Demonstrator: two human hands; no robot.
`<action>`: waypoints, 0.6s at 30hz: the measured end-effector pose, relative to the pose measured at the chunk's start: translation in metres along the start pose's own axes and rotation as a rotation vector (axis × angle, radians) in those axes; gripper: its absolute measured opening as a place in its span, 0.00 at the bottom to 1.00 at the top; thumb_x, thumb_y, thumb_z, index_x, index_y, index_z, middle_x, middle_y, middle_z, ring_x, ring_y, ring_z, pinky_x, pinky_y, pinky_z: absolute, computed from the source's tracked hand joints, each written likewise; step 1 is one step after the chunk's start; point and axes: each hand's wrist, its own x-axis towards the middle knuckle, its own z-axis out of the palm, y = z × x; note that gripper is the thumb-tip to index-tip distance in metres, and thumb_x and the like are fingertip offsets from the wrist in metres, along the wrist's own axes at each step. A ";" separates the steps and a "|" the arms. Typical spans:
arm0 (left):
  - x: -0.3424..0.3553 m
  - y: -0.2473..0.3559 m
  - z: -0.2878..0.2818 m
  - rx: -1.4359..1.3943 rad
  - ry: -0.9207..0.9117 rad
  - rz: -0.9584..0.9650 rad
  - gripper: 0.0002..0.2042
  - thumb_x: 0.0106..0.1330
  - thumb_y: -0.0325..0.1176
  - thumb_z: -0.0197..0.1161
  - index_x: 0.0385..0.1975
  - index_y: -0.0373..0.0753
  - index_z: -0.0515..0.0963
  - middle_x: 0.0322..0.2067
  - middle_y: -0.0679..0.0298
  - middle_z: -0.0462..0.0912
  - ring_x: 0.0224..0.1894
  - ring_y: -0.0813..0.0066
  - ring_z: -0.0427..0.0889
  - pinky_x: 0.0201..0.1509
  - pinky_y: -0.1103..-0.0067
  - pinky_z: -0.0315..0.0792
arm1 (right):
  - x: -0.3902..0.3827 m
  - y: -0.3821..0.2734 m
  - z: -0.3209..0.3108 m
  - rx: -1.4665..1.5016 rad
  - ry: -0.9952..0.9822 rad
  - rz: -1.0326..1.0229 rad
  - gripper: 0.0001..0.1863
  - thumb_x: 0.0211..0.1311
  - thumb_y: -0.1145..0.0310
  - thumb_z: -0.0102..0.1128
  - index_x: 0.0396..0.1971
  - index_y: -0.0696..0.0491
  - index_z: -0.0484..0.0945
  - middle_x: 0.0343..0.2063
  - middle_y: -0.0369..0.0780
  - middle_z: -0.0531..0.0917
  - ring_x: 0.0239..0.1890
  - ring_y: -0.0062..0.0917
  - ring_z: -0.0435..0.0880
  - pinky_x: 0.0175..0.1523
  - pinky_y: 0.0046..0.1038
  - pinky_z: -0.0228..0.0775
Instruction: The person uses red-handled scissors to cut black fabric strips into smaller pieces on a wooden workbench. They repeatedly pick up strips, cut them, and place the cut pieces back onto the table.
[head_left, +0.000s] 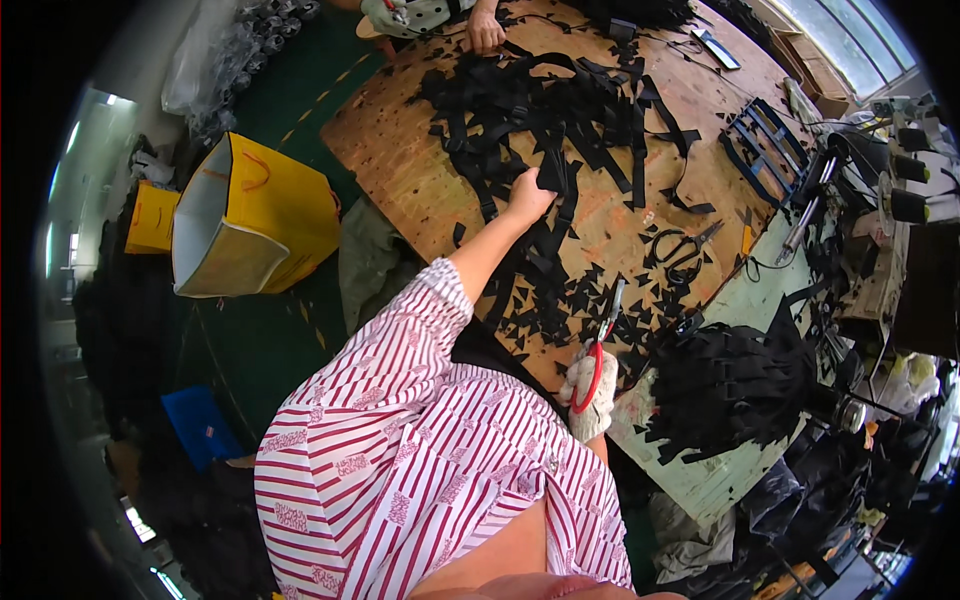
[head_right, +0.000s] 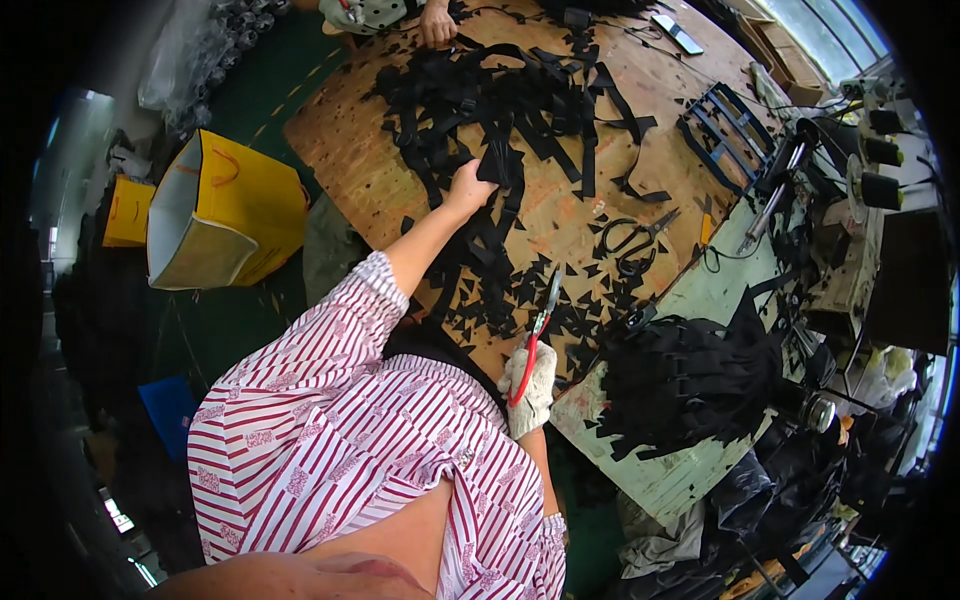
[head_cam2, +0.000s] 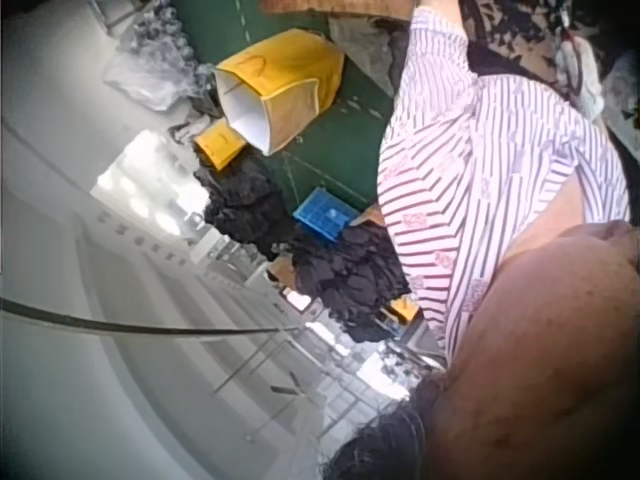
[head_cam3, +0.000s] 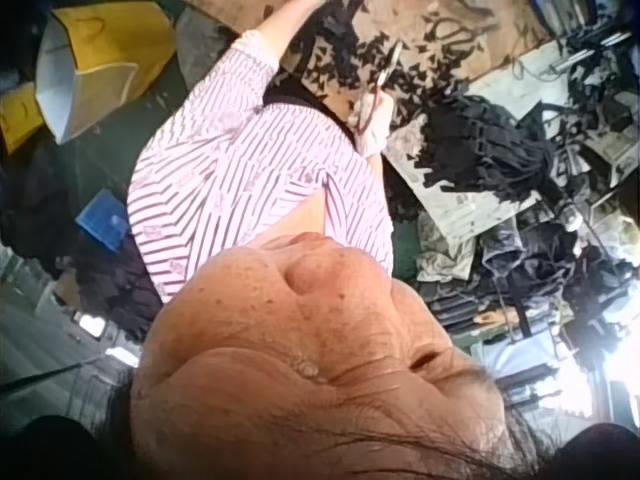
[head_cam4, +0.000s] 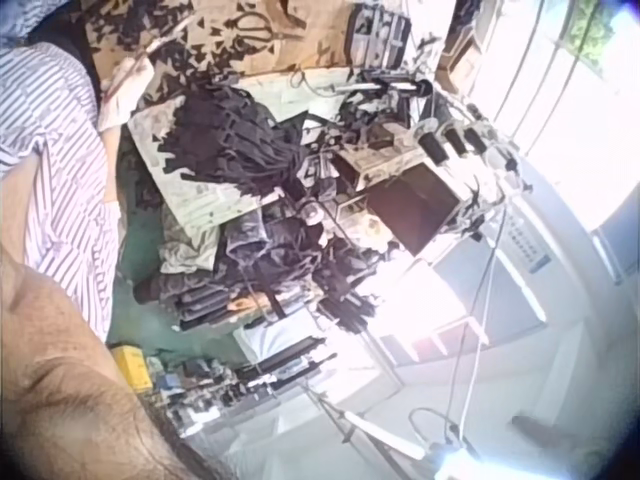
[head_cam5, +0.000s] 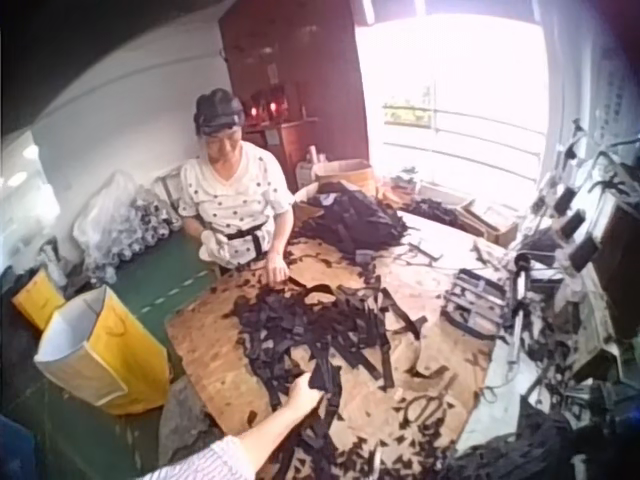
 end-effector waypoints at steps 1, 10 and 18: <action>-0.012 0.013 -0.007 -0.185 -0.128 -0.051 0.13 0.52 0.30 0.64 0.36 0.33 0.72 0.30 0.56 0.79 0.34 0.64 0.81 0.37 0.75 0.71 | 0.000 0.001 0.000 0.012 0.037 -0.013 0.05 0.56 0.71 0.46 0.23 0.54 0.66 0.10 0.32 0.65 0.05 0.17 0.61 0.09 0.18 0.49; -0.118 0.009 -0.032 -0.745 -0.522 -0.156 0.09 0.62 0.33 0.60 0.35 0.37 0.68 0.26 0.65 0.76 0.28 0.72 0.82 0.30 0.82 0.70 | 0.010 0.026 -0.010 -0.359 0.074 -0.336 0.11 0.51 0.71 0.55 0.34 0.56 0.66 0.18 0.32 0.68 0.15 0.15 0.67 0.18 0.19 0.60; -0.136 0.009 -0.028 -0.683 -0.418 -0.135 0.10 0.63 0.34 0.59 0.36 0.38 0.68 0.26 0.65 0.75 0.26 0.72 0.81 0.30 0.81 0.72 | 0.008 0.016 -0.018 -0.746 -0.050 -0.345 0.29 0.49 0.61 0.64 0.48 0.57 0.63 0.32 0.40 0.77 0.32 0.24 0.77 0.38 0.26 0.69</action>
